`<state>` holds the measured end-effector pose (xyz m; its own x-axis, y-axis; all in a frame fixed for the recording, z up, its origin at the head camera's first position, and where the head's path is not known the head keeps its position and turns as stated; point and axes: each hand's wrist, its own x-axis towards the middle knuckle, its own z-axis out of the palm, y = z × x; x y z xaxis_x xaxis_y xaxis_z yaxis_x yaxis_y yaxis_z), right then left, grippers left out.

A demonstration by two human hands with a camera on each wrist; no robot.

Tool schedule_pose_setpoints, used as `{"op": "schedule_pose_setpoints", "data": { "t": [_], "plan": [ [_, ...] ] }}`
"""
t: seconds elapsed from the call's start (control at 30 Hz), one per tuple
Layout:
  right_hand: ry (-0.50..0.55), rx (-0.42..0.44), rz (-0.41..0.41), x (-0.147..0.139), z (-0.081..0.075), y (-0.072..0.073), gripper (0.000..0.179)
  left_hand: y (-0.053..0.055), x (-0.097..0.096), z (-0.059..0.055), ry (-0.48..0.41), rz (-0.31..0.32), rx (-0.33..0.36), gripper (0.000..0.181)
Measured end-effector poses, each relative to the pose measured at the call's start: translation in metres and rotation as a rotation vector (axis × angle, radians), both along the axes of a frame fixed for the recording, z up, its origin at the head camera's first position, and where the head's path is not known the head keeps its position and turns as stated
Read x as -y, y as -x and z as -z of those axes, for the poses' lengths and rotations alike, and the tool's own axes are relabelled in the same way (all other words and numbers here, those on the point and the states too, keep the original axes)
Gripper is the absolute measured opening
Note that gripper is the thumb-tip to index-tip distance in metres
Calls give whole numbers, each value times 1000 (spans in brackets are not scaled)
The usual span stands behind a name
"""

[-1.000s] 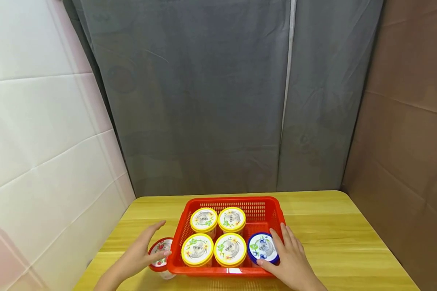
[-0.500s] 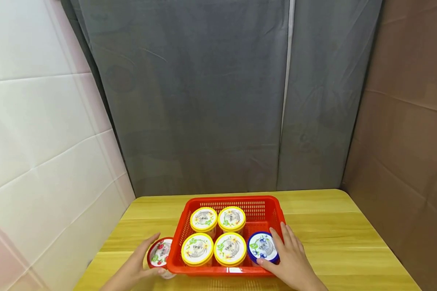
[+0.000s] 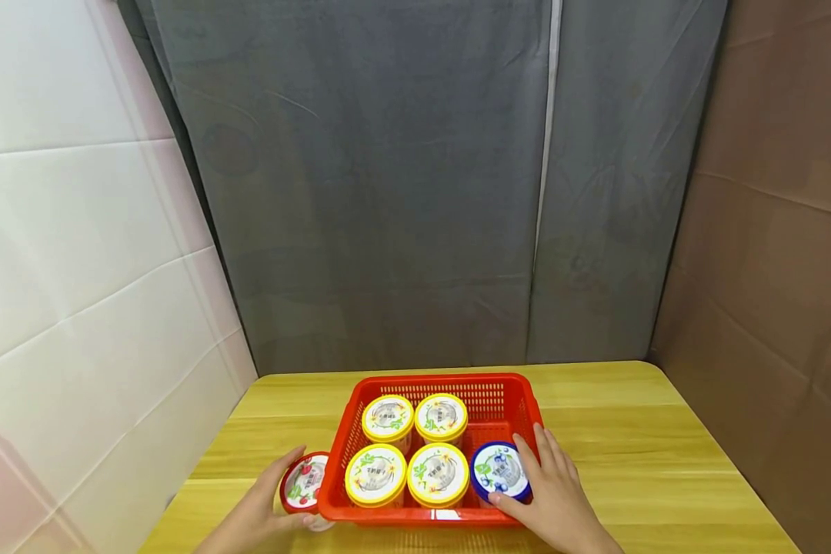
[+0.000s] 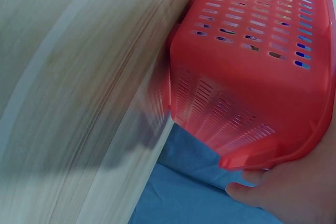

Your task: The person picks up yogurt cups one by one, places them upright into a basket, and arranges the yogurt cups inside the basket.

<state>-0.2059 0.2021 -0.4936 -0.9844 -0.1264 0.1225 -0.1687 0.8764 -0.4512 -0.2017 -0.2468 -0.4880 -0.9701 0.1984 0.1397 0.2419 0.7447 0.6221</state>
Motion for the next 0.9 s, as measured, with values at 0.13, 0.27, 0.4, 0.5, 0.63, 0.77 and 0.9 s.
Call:
{"op": "schedule_pose_setpoints", "data": {
  "t": [0.13,0.27,0.4,0.5,0.63,0.77,0.9],
  "plan": [
    [2,9,0,0,0,0,107,0,0,1,15,-2,-23,107],
    [3,12,0,1,0,-1,107,1,-1,1,20,1,-51,101],
    [8,2,-3,1,0,0,106,1,-3,0,27,-39,-55,97],
    [4,-12,-4,1,1,0,106,1,-2,0,37,-76,-35,97],
    [0,-13,-3,0,1,0,106,0,2,-1,55,-90,-33,97],
    [4,2,0,0,0,0,106,-3,7,-2,68,-85,-70,96],
    [4,-3,1,0,0,-1,106,-7,10,-1,66,-100,-112,96]
  ]
}}
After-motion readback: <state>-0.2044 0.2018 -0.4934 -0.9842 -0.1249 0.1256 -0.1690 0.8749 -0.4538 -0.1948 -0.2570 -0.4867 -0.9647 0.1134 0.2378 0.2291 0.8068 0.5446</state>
